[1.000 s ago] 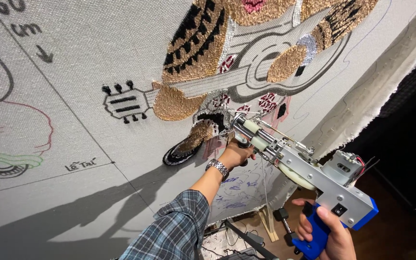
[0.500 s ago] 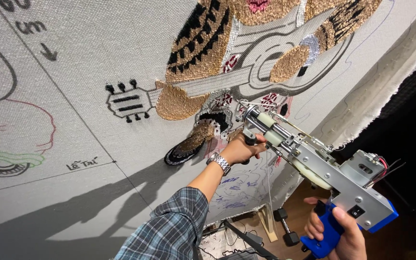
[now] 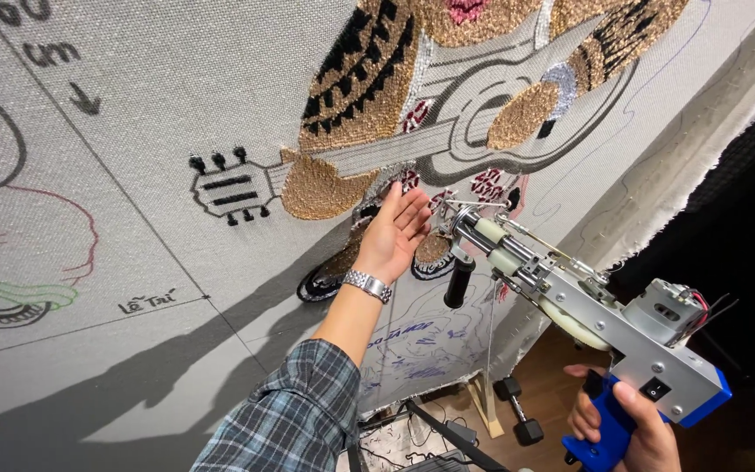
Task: The person uses a tufting gun to punch yarn into a canvas, following a drawn design. They periodically stop to pull out loose threads by hand and re-thread the gun before resuming the tufting process.
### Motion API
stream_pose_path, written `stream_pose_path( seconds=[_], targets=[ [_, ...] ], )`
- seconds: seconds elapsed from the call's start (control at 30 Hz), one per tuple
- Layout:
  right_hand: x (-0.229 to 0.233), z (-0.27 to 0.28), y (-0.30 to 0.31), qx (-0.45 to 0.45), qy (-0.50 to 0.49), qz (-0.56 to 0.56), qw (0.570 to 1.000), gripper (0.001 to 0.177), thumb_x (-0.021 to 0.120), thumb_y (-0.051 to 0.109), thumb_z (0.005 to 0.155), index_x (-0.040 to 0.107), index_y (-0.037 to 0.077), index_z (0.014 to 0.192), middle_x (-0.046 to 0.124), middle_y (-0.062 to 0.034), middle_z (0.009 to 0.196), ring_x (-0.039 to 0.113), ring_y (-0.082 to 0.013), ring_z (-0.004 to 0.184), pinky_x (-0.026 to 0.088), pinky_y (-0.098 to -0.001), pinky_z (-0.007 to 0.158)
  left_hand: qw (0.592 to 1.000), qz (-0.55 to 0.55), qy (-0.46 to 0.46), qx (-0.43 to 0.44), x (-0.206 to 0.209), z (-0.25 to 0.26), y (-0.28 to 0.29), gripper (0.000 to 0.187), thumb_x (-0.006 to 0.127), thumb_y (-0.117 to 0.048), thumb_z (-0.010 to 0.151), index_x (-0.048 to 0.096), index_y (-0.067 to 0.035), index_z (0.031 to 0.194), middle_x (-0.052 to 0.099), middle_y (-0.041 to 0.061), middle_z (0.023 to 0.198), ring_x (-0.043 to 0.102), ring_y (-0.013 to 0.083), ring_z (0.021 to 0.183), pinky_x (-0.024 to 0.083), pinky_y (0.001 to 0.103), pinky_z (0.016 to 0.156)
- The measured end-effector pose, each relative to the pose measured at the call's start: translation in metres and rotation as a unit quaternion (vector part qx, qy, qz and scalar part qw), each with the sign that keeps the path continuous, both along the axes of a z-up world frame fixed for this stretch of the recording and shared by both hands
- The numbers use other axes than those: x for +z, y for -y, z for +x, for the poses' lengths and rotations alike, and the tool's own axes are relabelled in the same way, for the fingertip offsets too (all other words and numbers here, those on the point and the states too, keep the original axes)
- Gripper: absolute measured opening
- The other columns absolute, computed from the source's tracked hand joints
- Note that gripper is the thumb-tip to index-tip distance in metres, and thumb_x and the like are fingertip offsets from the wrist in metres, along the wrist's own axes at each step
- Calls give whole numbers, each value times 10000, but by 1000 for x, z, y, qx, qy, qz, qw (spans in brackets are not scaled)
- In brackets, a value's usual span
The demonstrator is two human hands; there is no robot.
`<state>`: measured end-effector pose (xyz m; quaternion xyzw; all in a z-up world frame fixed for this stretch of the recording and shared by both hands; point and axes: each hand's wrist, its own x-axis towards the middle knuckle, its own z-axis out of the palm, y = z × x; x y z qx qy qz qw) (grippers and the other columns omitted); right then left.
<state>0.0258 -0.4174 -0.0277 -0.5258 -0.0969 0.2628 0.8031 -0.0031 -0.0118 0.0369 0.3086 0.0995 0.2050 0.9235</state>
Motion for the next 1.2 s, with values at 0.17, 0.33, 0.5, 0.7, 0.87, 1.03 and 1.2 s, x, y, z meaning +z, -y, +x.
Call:
stream_pose_path(
  seconds=[0.17, 0.33, 0.5, 0.7, 0.87, 1.03, 1.2],
  targets=[
    [-4, 3, 6, 1, -4, -6, 1000, 745, 604, 382, 850, 520, -217, 1285, 479, -122, 622, 455, -180, 496, 395, -356, 511, 999, -27, 1, 36, -9, 9, 0, 305, 673, -354, 974, 701, -119, 1165, 743, -12, 1061, 685, 113, 913, 553, 319, 857],
    [-1, 5, 9, 6, -4, 9, 1000, 745, 611, 389, 857, 516, -216, 1283, 484, -122, 630, 448, -173, 493, 379, -343, 496, 991, 127, 7, 44, -36, 1, 0, 276, 706, -258, 975, 729, -31, 1130, 754, 60, 1039, 707, 136, 910, 567, 301, 838],
    [6, 5, 9, 6, 13, 5, 1000, 727, 613, 374, 855, 536, -229, 1255, 480, -131, 602, 450, -185, 468, 391, -354, 475, 986, 152, -48, 51, -28, -10, 3, 286, 714, -248, 956, 742, -15, 1120, 758, 85, 1049, 709, 144, 904, 576, 293, 840],
    [9, 0, 5, -13, 13, 3, 1000, 689, 613, 347, 870, 549, -233, 1237, 481, -130, 603, 449, -173, 476, 376, -333, 465, 999, -21, -1, 43, 1, 1, 6, 280, 697, -294, 951, 705, -47, 1084, 752, 57, 1018, 717, 150, 911, 596, 313, 857],
    [12, 1, 8, -23, 16, 4, 1000, 688, 608, 343, 870, 547, -238, 1234, 492, -147, 602, 451, -181, 472, 377, -337, 462, 995, -62, 41, 68, -17, 12, 2, 198, 724, -228, 961, 695, -64, 1067, 739, 36, 984, 710, 135, 916, 595, 312, 890],
    [7, 7, 15, -24, 19, -16, 999, 686, 589, 342, 875, 552, -242, 1232, 479, -139, 600, 441, -184, 464, 373, -347, 453, 985, 140, -55, 80, -47, 5, 0, 247, 721, -185, 959, 712, 13, 1106, 747, 104, 990, 714, 167, 869, 565, 314, 811],
    [14, 10, 22, 5, 7, -19, 1000, 701, 586, 368, 859, 568, -213, 1249, 481, -128, 600, 448, -182, 462, 383, -350, 467, 891, 435, -125, 37, -105, -6, 9, 514, 792, -235, 881, 660, 30, 1301, 734, 110, 1151, 702, 146, 962, 578, 283, 859]
  ],
)
